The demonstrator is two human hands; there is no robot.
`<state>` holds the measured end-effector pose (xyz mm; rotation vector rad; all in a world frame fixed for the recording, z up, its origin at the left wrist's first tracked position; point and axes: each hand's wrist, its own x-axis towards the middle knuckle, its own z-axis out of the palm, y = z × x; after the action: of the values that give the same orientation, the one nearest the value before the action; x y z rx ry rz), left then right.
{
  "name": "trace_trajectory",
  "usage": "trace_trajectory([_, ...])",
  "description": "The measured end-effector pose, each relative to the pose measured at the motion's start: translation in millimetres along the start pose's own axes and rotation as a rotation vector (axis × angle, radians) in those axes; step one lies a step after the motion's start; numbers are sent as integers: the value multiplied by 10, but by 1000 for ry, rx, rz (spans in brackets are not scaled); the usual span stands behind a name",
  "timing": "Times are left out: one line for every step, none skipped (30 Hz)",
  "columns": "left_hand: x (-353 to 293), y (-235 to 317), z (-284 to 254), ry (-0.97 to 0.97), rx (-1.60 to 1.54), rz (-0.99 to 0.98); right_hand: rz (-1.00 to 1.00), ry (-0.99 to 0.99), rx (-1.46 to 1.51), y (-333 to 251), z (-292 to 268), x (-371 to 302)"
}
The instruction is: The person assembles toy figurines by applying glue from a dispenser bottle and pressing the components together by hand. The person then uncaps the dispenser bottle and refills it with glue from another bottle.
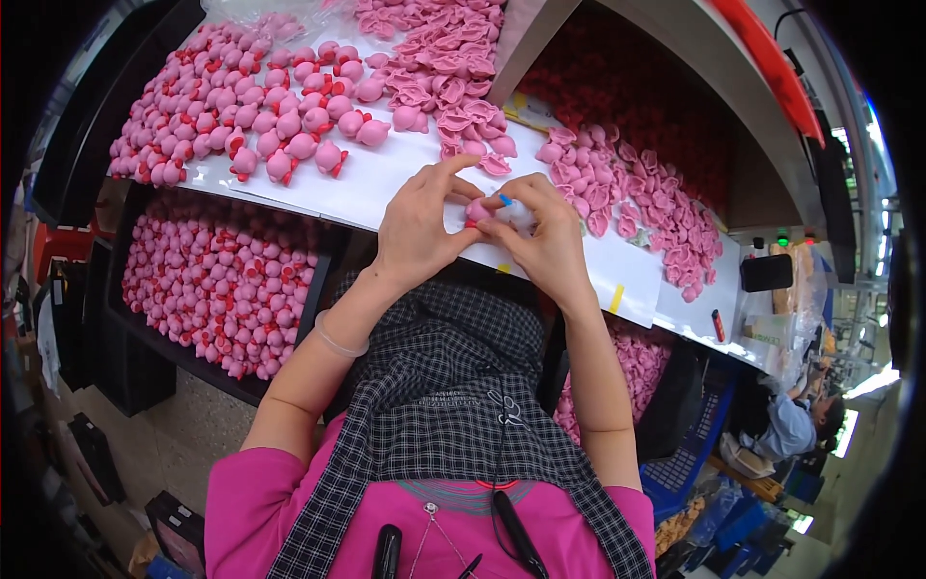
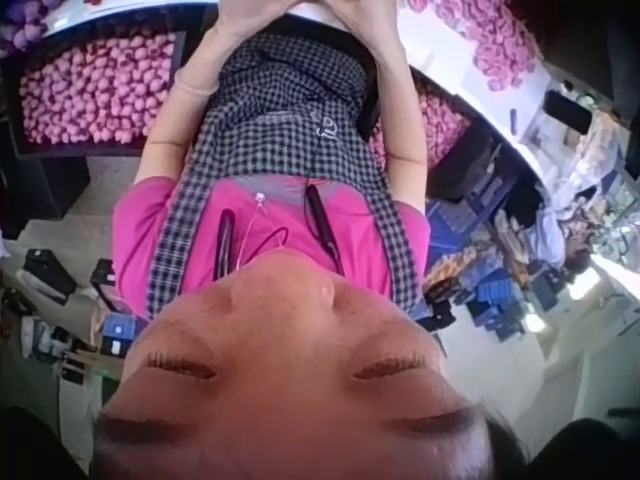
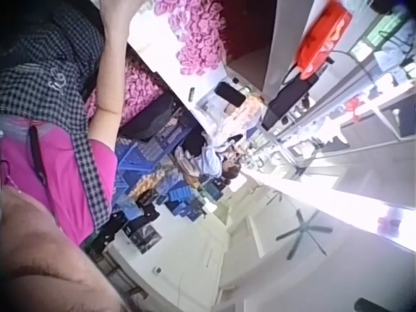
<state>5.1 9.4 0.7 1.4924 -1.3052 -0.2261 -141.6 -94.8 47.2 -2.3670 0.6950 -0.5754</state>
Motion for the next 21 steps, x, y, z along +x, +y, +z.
trace_trajectory([-6,-10,8,25,-44,4,-13,18,106,63,30,1])
trace_trajectory([-10,-10,8,26,-43,4,-25,35,212,104,43,3])
trace_trajectory([-19,-9,8,81,0,89,-26,35,212,121,36,-9])
trace_trajectory([-27,-5,12,136,42,173,120,-76,402,123,17,-33])
trace_trajectory([-24,11,10,137,41,172,267,-187,590,125,-3,-61])
trace_trajectory([-14,43,2,138,-4,192,366,-209,737,125,-30,-92])
trace_trajectory([-17,106,-8,135,-49,210,372,-209,738,130,-39,-141])
trace_trajectory([-10,242,-39,132,-177,85,316,-129,773,140,-42,-188])
trace_trajectory([-17,218,-46,129,-180,81,259,-47,807,145,-44,-228])
trace_trajectory([-17,167,-83,71,-259,51,261,-49,809,135,-40,-242])
trace_trajectory([-27,129,-111,13,-339,22,184,-18,846,118,-37,-251])
trace_trajectory([-49,109,-115,-12,-419,-23,105,14,882,103,-29,-260])
trace_trajectory([-53,113,-117,-14,-419,-25,107,16,883,99,-8,-267])
trace_trajectory([-57,133,-126,-1,-409,-3,56,56,890,89,21,-272])
trace_trajectory([-59,159,-142,12,-399,19,5,96,897,80,42,-277])
trace_trajectory([-54,191,-160,7,-401,19,8,101,897,76,43,-290])
trace_trajectory([-43,231,-192,13,-349,81,-76,130,822,68,37,-300])
trace_trajectory([-33,269,-217,18,-296,144,-159,159,745,56,31,-310])
trace_trajectory([-36,301,-240,13,-297,144,-155,164,747,40,33,-327])
trace_trajectory([-40,332,-258,11,-282,166,-160,159,793,21,35,-343])
trace_trajectory([-52,352,-266,9,-268,189,-166,155,839,10,44,-356])
